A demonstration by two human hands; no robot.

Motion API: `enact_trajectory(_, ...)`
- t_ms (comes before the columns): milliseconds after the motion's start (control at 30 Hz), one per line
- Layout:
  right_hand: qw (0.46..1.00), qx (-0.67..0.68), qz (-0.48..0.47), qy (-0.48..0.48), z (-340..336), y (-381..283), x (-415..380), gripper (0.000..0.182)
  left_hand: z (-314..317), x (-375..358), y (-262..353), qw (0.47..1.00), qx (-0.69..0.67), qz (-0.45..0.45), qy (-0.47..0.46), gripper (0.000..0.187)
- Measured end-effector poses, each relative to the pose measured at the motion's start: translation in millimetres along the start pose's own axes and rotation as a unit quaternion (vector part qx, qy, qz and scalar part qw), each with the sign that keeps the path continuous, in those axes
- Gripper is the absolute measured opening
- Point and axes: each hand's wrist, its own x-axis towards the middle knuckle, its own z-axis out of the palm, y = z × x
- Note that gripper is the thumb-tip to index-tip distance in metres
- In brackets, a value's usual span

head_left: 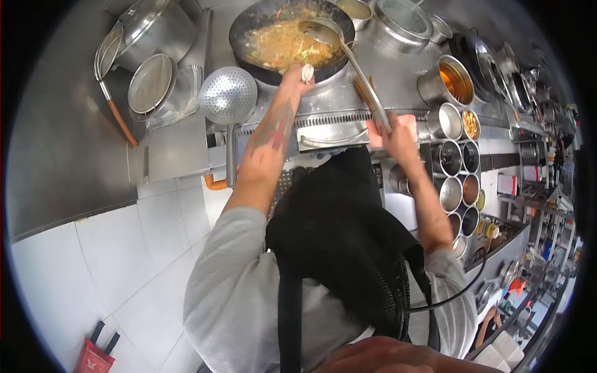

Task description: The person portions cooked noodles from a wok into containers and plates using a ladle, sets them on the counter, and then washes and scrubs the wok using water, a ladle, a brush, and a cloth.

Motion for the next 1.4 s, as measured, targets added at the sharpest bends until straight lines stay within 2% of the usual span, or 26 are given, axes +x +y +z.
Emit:
enact_trajectory(67,0.986,-0.162,0.012,-0.05,-50.4,-6.4,0.0,0.044,-5.2,2.2,0.7,0.999,-0.042,0.012,-0.029,0.011)
enact_trajectory(100,0.987,-0.131,-0.058,-0.071,-89.2,-21.6,-6.6,0.05,-5.4,-26.3,-4.9,0.999,-0.04,0.01,-0.026,0.011)
enact_trajectory(133,0.973,-0.191,-0.117,-0.064,-125.2,-43.6,-20.7,0.055,7.2,-69.4,-4.9,0.999,-0.045,0.025,0.01,0.01)
enact_trajectory(167,0.967,-0.207,-0.105,-0.104,-149.4,-54.5,-27.6,0.056,21.1,-113.2,-7.5,0.997,-0.053,0.039,0.047,0.01)
enact_trajectory(233,0.956,-0.245,-0.104,-0.125,-165.5,-67.9,-36.8,0.058,31.3,-189.0,-17.4,0.999,0.031,-0.023,-0.021,0.009)
enact_trajectory(267,0.957,-0.243,-0.1,-0.124,-159.5,-70.2,-35.7,0.058,56.7,-196.9,-11.1,0.996,0.03,0.023,0.081,0.01)
enact_trajectory(367,0.941,-0.283,-0.138,-0.122,-115.7,-76.6,-12.6,0.062,47.7,-116.9,21.2,0.998,-0.057,-0.025,0.027,0.014)
enact_trajectory(400,0.945,-0.272,-0.148,-0.107,-87.8,-72.5,-1.5,0.063,43.4,-117.3,0.7,0.996,0.045,0.066,0.044,0.013)
enact_trajectory(467,0.963,-0.246,-0.092,-0.064,-5.7,-44.2,30.2,0.06,-9.4,-87.3,-46.4,0.993,0.061,0.101,0.001,0.011)
enact_trajectory(533,0.968,-0.232,-0.088,-0.035,46.4,-40.1,31.6,0.062,-46.3,-89.3,-79.5,0.992,0.061,0.111,-0.003,0.012)
enact_trajectory(600,0.972,-0.219,-0.09,-0.001,45.4,-40.0,27.7,0.064,-57.0,-95.3,-87.1,0.993,0.052,0.107,0.022,0.012)
enact_trajectory(667,0.994,-0.093,-0.063,0.0,22.0,-48.5,-9.4,0.06,-35.3,-98.6,-68.9,0.992,0.017,0.112,0.054,0.011)
enact_trajectory(700,0.994,-0.094,-0.062,-0.005,13.6,-47.8,-25.7,0.06,-21.7,-101.2,-58.6,0.989,-0.022,0.117,0.087,0.01)
enact_trajectory(767,0.999,-0.013,0.006,-0.029,-4.0,-46.1,-46.9,0.053,12.0,-93.6,-19.4,0.987,0.056,0.127,0.084,0.007)
enact_trajectory(800,0.999,0.038,0.004,-0.007,-3.6,-47.4,-51.4,0.05,19.1,-79.4,-11.1,0.986,0.048,0.135,0.082,0.007)
enact_trajectory(867,0.989,0.144,0.001,0.036,23.0,-44.0,-47.1,0.046,24.0,-48.2,4.6,0.996,-0.002,0.081,0.034,0.008)
enact_trajectory(967,0.983,0.176,0.04,0.036,109.2,-15.6,-28.6,0.047,8.4,-14.0,6.7,0.998,-0.049,0.04,0.021,0.011)
enact_trajectory(1033,0.977,0.205,0.054,-0.004,116.6,12.7,-3.4,0.048,6.3,-31.2,7.0,0.998,-0.022,0.051,-0.012,0.015)
enact_trajectory(1100,0.951,0.247,0.149,-0.108,66.0,-9.9,13.7,0.048,8.1,-81.0,7.3,0.999,0.018,0.038,-0.006,0.024)
enact_trajectory(1167,0.97,0.222,0.083,-0.052,51.9,1.6,51.3,0.044,-1.2,-132.1,5.0,0.998,0.036,0.044,0.012,0.029)
enact_trajectory(1200,0.982,0.186,0.034,-0.011,48.6,13.1,77.8,0.042,-35.2,-125.9,7.4,0.997,0.075,-0.025,-0.006,0.029)
enact_trajectory(1233,0.991,0.112,-0.052,0.047,52.7,26.9,117.9,0.04,-35.2,-128.8,3.2,0.997,0.078,-0.027,-0.003,0.029)
enact_trajectory(1300,1.0,-0.004,-0.026,0.004,17.4,0.4,190.9,0.037,-28.8,-136.6,-11.8,0.976,0.183,0.078,0.085,0.03)
enact_trajectory(1333,0.999,-0.02,-0.025,-0.032,7.2,-16.5,220.1,0.037,-24.5,-133.8,-13.7,0.99,0.113,0.04,0.075,0.035)
enact_trajectory(1367,0.997,-0.035,-0.023,-0.068,6.5,-31.6,243.9,0.036,-15.0,-133.7,-11.3,0.999,-0.029,-0.02,0.02,0.041)
enact_trajectory(1400,0.997,-0.012,-0.017,-0.077,19.6,-40.2,267.4,0.035,2.0,-131.5,-7.7,0.996,-0.081,-0.022,0.037,0.04)
